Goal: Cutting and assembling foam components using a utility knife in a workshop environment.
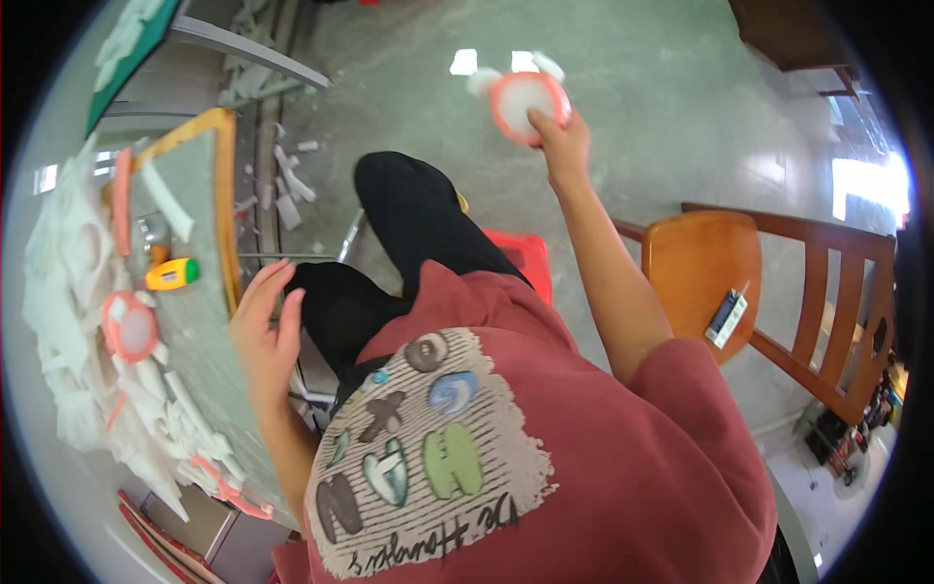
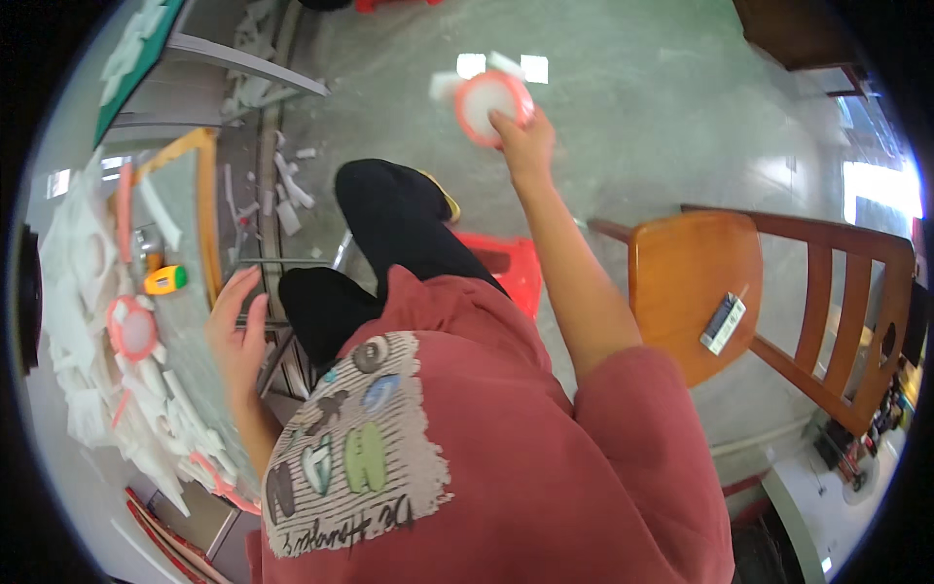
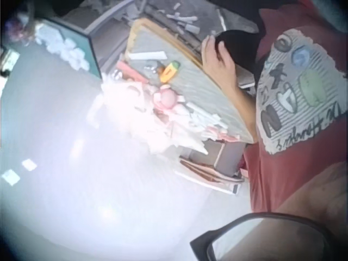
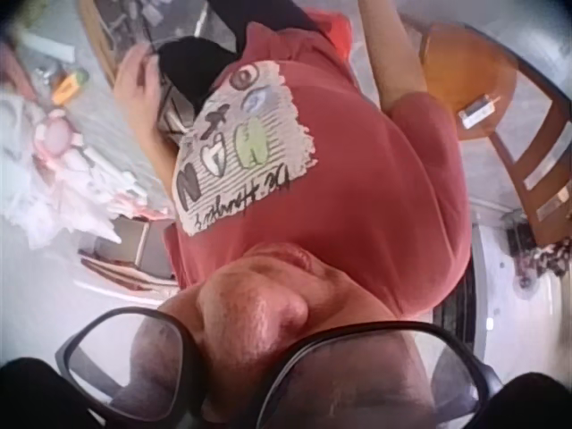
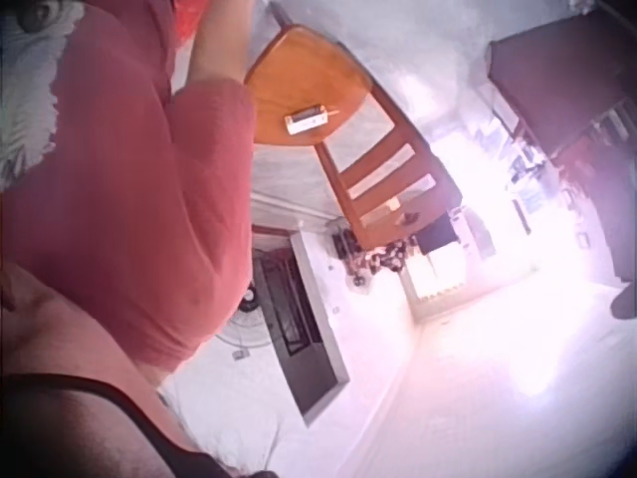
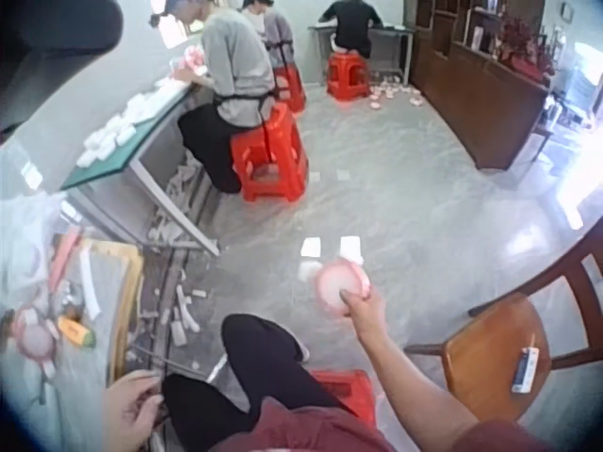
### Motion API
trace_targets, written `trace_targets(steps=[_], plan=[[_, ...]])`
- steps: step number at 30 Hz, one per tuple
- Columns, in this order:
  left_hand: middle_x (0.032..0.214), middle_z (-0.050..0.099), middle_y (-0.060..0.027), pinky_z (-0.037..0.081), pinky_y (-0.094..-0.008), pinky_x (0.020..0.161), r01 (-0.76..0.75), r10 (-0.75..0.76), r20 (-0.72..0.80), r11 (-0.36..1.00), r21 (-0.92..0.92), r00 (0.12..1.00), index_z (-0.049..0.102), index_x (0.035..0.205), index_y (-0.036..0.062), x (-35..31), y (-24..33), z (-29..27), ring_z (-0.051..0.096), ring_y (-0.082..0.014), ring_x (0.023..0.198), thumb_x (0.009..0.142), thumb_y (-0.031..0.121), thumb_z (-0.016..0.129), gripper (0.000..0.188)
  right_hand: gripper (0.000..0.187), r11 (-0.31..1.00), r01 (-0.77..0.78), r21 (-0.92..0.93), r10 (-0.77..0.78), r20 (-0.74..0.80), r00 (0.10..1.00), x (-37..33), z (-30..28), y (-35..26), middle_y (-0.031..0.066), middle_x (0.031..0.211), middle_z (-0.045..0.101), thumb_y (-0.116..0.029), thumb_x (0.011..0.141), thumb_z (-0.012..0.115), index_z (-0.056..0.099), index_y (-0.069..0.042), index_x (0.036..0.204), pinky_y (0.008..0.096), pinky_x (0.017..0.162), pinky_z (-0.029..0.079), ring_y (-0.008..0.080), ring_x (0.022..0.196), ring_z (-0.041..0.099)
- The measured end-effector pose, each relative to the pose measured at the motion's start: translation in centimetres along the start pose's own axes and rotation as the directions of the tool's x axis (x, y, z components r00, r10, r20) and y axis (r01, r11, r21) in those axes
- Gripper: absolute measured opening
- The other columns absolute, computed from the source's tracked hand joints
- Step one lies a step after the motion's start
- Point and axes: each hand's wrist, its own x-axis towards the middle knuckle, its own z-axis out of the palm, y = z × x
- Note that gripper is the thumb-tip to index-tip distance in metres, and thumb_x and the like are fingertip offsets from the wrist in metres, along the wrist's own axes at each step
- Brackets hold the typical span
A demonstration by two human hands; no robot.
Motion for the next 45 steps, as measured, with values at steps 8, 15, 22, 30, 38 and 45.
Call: trace_targets(steps=[8,15,22,30,38,45], plan=[[0.106,0.063,-0.0154,0.046,-0.0319,0.085,0.108,-0.105,0.100,0.994,-0.027,0.989,0.061,0.104,-0.0020,2.2,1.6,1.2,0.061,-0.0264,0.096,0.078,0.003,0.064,0.027,0.038,0.982,-0.034,0.184,0.049,-0.075,0.996,2.0,3.8,-0.4,0.0085,0.090,0.062,-0.017,0.074,0.070,0.057,0.002,0.104,0.0283,0.058,0.049,0.0149,0.075,0.059],[0.104,0.063,-0.0162,0.045,-0.0337,0.086,0.060,-0.062,0.040,0.997,0.046,0.997,0.062,0.102,-0.0002,4.7,2.8,-0.4,0.060,-0.0290,0.099,0.077,0.003,0.064,0.025,0.038,0.914,0.322,-0.248,-0.364,-0.148,0.920,8.2,-4.9,-7.7,0.0103,0.091,0.063,-0.019,0.071,0.070,0.059,0.004,0.100,0.0319,0.070,0.047,0.0180,0.079,0.059],[0.096,0.064,-0.0149,0.048,-0.0345,0.081,-0.129,0.130,-0.003,0.987,0.099,0.991,0.063,0.096,0.0007,5.7,3.9,0.4,0.062,-0.0300,0.092,0.076,0.005,0.065,0.020,0.039,0.918,0.336,-0.210,-0.365,-0.119,0.923,3.4,-8.0,-9.3,0.0085,0.094,0.061,-0.015,0.074,0.065,0.057,0.003,0.107,0.0297,0.076,0.046,0.0155,0.085,0.057],[0.112,0.052,-0.0123,0.048,-0.0331,0.076,-0.075,0.029,-0.245,0.980,-0.182,0.969,0.050,0.121,0.0044,2.1,5.4,0.2,0.056,-0.0236,0.091,0.066,0.013,0.077,0.062,0.040,0.982,0.189,0.028,-0.155,0.697,0.700,-3.9,3.6,-9.9,0.0066,0.097,0.064,-0.003,0.068,0.068,0.059,-0.001,0.107,0.0308,0.079,0.049,0.0149,0.090,0.060],[0.110,0.057,-0.0134,0.050,-0.0316,0.077,0.098,-0.156,-0.224,0.963,-0.251,0.962,0.059,0.106,0.0023,-2.8,3.8,1.2,0.060,-0.0228,0.091,0.065,0.015,0.079,0.046,0.039,0.981,0.195,0.011,-0.060,0.967,0.247,-8.5,10.9,-12.6,0.0066,0.092,0.063,-0.007,0.070,0.071,0.059,-0.003,0.107,0.0283,0.077,0.047,0.0142,0.086,0.058],[0.113,0.053,-0.0109,0.048,-0.0279,0.081,0.191,-0.282,-0.189,0.900,-0.392,0.941,0.046,0.121,-0.0008,-6.0,2.5,2.0,0.058,-0.0167,0.095,0.068,0.008,0.078,0.063,0.038,0.990,0.143,-0.007,-0.020,0.983,0.181,-10.6,12.9,-11.7,0.0040,0.089,0.062,-0.010,0.072,0.072,0.058,-0.001,0.106,0.0262,0.074,0.046,0.0098,0.082,0.055]])
